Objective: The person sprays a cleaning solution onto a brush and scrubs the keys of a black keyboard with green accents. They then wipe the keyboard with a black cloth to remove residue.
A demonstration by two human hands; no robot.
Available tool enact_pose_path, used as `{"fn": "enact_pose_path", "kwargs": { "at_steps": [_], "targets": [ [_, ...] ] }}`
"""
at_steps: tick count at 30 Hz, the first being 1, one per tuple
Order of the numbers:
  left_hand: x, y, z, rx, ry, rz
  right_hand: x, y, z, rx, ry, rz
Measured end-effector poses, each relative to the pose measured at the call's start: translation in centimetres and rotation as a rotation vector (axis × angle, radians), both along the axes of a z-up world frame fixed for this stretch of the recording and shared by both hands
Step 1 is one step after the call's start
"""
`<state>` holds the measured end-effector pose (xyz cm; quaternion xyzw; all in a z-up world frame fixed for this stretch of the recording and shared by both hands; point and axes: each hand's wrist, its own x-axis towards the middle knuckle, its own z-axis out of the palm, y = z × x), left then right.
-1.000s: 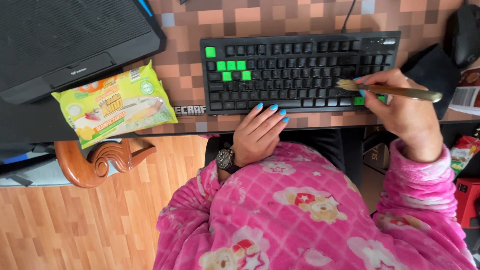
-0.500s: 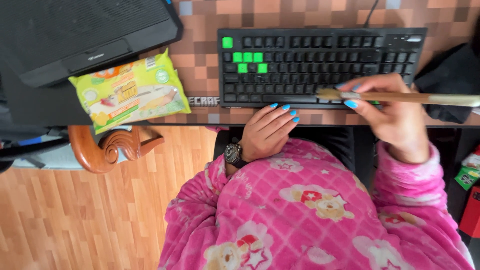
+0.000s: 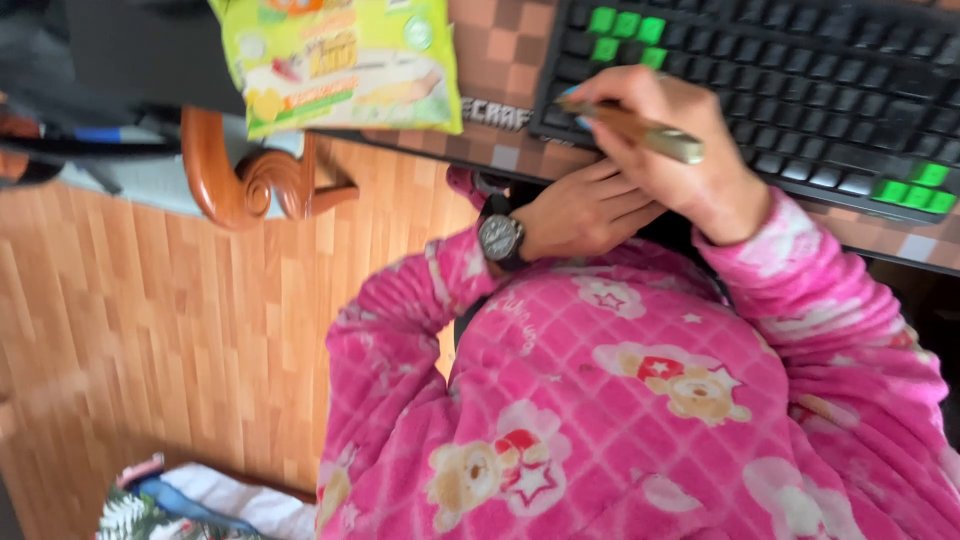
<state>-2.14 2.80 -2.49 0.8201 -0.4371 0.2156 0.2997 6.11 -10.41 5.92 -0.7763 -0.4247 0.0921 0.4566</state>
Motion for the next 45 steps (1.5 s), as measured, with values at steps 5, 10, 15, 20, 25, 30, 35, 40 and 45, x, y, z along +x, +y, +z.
{"fn": "enact_pose_path", "kwargs": {
  "at_steps": [5,10,15,20,25,30,35,40,45],
  "targets": [
    [0.4,0.2,-0.9,0.056,-0.072,-0.001,-0.7,-2.9,-0.2,-0.052,-0.157,-0.019],
    [0.2,-0.2,-1.4,0.081,-0.063,-0.006,-2.1,-8.2,0.4,-0.211,-0.194,-0.115],
    [0.4,0.0,-0.6,0.059,-0.108,0.018,-2.9,-14.3,0.1,-0.363,-0.216,-0.219],
    [0.3,0.1,-0.4,0.073,-0.113,0.032,-4.1,-18.3,-0.3,-0.313,-0.131,-0.338],
    [0.5,0.0,-0.1,0.063,-0.117,0.031,-4.2,-19.8,1.1,-0.344,-0.060,-0.442],
    [0.3,0.0,-0.3,0.077,-0.087,0.060,-3.5,-12.0,2.6,-0.157,-0.091,-0.314],
    [0.7,-1.3,-1.5,-0.178,-0.249,0.138,-2.2,-5.4,-0.9,-0.020,-0.179,-0.275],
    [0.7,-1.2,-0.8,-0.182,-0.216,0.123,-2.1,-9.9,0.6,-0.030,-0.164,-0.248],
    [0.7,-1.4,-0.3,-0.204,-0.163,0.128,-4.4,-18.8,0.5,-0.345,-0.243,-0.575]
  ]
}}
